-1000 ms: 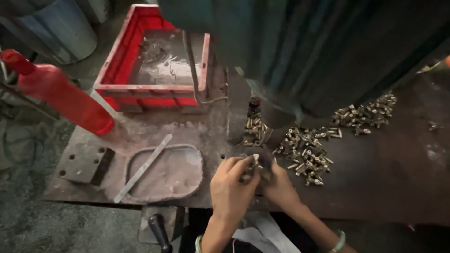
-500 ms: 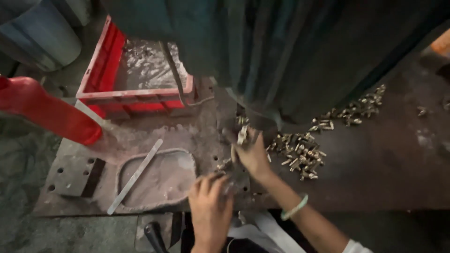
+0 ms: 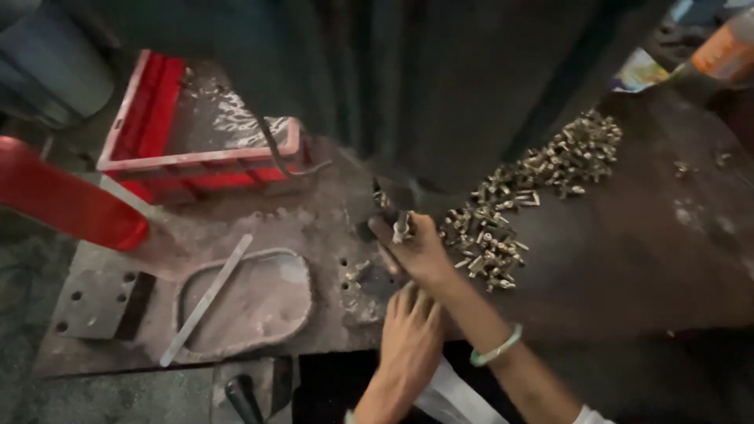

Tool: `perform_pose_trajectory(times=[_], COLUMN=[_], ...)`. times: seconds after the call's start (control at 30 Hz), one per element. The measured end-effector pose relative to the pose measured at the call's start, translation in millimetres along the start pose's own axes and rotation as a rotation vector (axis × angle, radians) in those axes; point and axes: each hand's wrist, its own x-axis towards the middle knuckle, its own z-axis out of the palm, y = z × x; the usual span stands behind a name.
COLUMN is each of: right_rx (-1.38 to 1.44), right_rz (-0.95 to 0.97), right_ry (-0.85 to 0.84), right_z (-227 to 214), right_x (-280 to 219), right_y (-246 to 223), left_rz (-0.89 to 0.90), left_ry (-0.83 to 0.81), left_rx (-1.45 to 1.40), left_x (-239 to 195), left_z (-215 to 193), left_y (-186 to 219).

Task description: The person picks up brass fittings one at a time, dips them in a tray of liquid, and holds each under a bench drilling/tapping machine to thread it. Finished fittings are placed on a growing pile on the workbench.

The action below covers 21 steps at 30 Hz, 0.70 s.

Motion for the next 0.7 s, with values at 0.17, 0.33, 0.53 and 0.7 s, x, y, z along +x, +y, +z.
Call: perform_pose_trajectory(times=[0.17, 0.33, 0.53, 0.7], right_rx=[0.038, -0.006, -0.412, -0.612], right_rz=[-0.055, 0.091, 0.317, 0.426], right_ry=[0.114, 0.091, -0.349, -0.438], right_z=[1.4, 6.3, -19.3, -26.7], right_x=[7.9, 7.4, 21.7, 25.6], right_y=[29.2, -2.7, -68.8, -67.9], left_rz=[0.079, -0.248, -0.814, -0.548], left_ry=[0.091, -0.003, 0.1, 0.273], left_rx=[0.161, -0.685, -1.144, -0.651], left_x=[93.2, 88.2, -44.0, -22.6], left_z=[44.2, 71.2, 14.3, -101.6], left_y=[-5.7, -20.3, -28.0, -12.2])
